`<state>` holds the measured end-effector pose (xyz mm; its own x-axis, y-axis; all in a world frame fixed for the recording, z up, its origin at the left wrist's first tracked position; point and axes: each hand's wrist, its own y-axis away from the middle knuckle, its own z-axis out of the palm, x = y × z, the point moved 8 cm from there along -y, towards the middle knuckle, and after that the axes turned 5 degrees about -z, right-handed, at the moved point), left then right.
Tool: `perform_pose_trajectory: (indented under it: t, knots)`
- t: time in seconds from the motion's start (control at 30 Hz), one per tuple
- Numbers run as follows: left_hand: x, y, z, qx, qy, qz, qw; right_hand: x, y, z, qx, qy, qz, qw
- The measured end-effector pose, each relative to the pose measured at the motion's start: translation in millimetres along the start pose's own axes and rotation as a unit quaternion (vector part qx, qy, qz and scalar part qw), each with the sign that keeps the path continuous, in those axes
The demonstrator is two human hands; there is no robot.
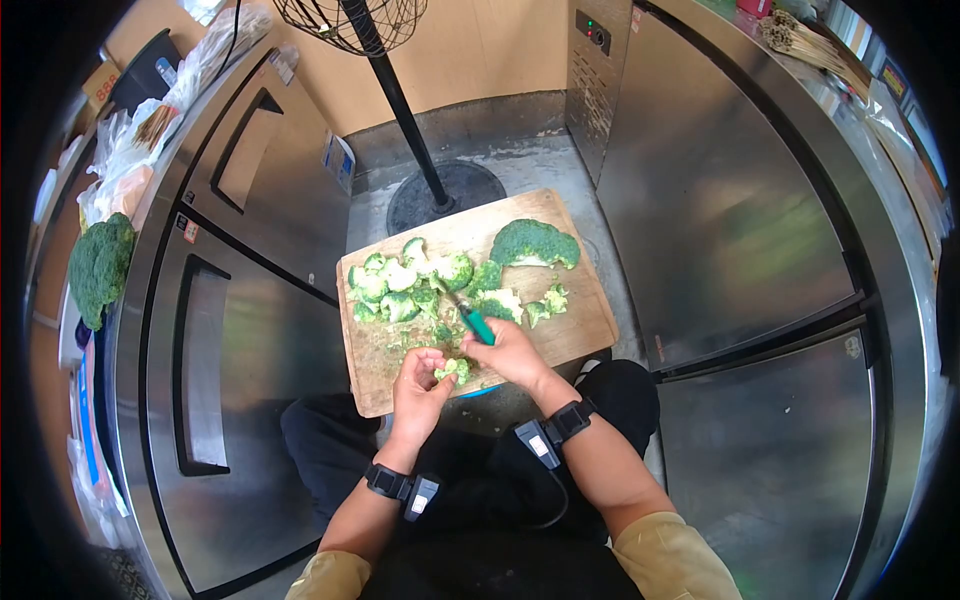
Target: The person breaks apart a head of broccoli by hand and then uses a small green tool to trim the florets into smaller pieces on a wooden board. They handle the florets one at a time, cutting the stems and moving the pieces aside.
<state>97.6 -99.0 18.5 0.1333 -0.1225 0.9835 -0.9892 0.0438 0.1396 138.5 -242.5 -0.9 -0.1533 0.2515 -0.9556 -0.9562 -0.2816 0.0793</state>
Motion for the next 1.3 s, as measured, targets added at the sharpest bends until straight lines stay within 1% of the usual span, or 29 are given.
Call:
perform_pose_trajectory:
  t: [0.07, 0.13, 0.17, 0.23, 0.27, 0.37, 0.4, 0.5, 0.6, 0.73, 0.83, 0.87, 0.97, 1.0, 1.1, 1.2, 1.3]
  knots:
    - [2.6, -1.5, -2.3, 0.005, 0.017, 0.001, 1.000, 0.2, -2.4, -13.7, 0.072, -0.017, -0.005, 0.997]
    - [2.2, -12.0, -8.4, 0.011, 0.045, 0.015, 0.999, -1.2, -0.9, -22.2, 0.105, -0.048, 0.014, 0.993]
    - [1.4, -20.5, -16.1, 0.036, 0.036, 0.034, 0.998, -0.9, 0.5, -25.4, 0.122, -0.064, 0.025, 0.990]
    - [4.9, -43.0, -31.6, 0.086, 0.018, 0.073, 0.994, -2.3, 0.4, -28.6, 0.139, -0.074, 0.016, 0.987]
    - [8.9, -53.6, -37.5, 0.114, -0.037, 0.068, 0.990, -3.0, 0.0, -29.8, 0.141, -0.082, 0.011, 0.986]
    - [28.4, -90.3, -40.0, 0.111, -0.081, 0.110, 0.984, -4.3, -2.3, -36.3, 0.165, -0.094, 0.000, 0.982]
    - [40.0, -103.8, -36.9, 0.099, -0.103, 0.144, 0.979, -3.7, -2.4, -38.5, 0.176, -0.097, -0.002, 0.980]
    - [74.3, -141.4, -23.4, 0.086, -0.194, 0.195, 0.958, -5.8, -3.8, -41.5, 0.195, -0.084, -0.008, 0.977]
    - [80.5, -177.8, -15.4, 0.070, -0.307, 0.212, 0.925, -8.6, -4.8, -43.6, 0.205, -0.080, -0.027, 0.975]
    - [61.4, -208.0, -0.2, 0.029, -0.427, 0.166, 0.888, -18.4, -4.7, -47.5, 0.207, -0.085, -0.040, 0.974]
    - [50.3, -216.9, 7.7, 0.029, -0.505, 0.161, 0.848, -22.0, -8.3, -53.5, 0.215, -0.081, -0.073, 0.971]
    - [44.6, -221.3, 7.6, 0.015, -0.537, 0.136, 0.833, -22.2, -9.0, -55.6, 0.221, -0.093, -0.072, 0.968]
    - [41.9, -230.2, 5.1, 0.014, -0.591, 0.161, 0.790, -33.4, -6.8, -62.3, 0.232, -0.091, -0.080, 0.965]
    - [40.5, -231.9, 5.6, 0.006, -0.593, 0.149, 0.792, -35.8, -5.7, -63.7, 0.234, -0.098, -0.080, 0.964]
    - [43.6, -220.3, 14.7, 0.011, -0.573, 0.182, 0.799, -46.1, -2.9, -67.9, 0.242, -0.119, -0.082, 0.960]
    - [55.1, -201.6, 25.5, 0.020, -0.552, 0.249, 0.795, -51.6, 1.2, -72.3, 0.253, -0.135, -0.079, 0.955]
    - [46.2, -198.7, 28.0, -0.024, -0.583, 0.213, 0.784, -52.3, 2.9, -74.5, 0.256, -0.147, -0.085, 0.952]
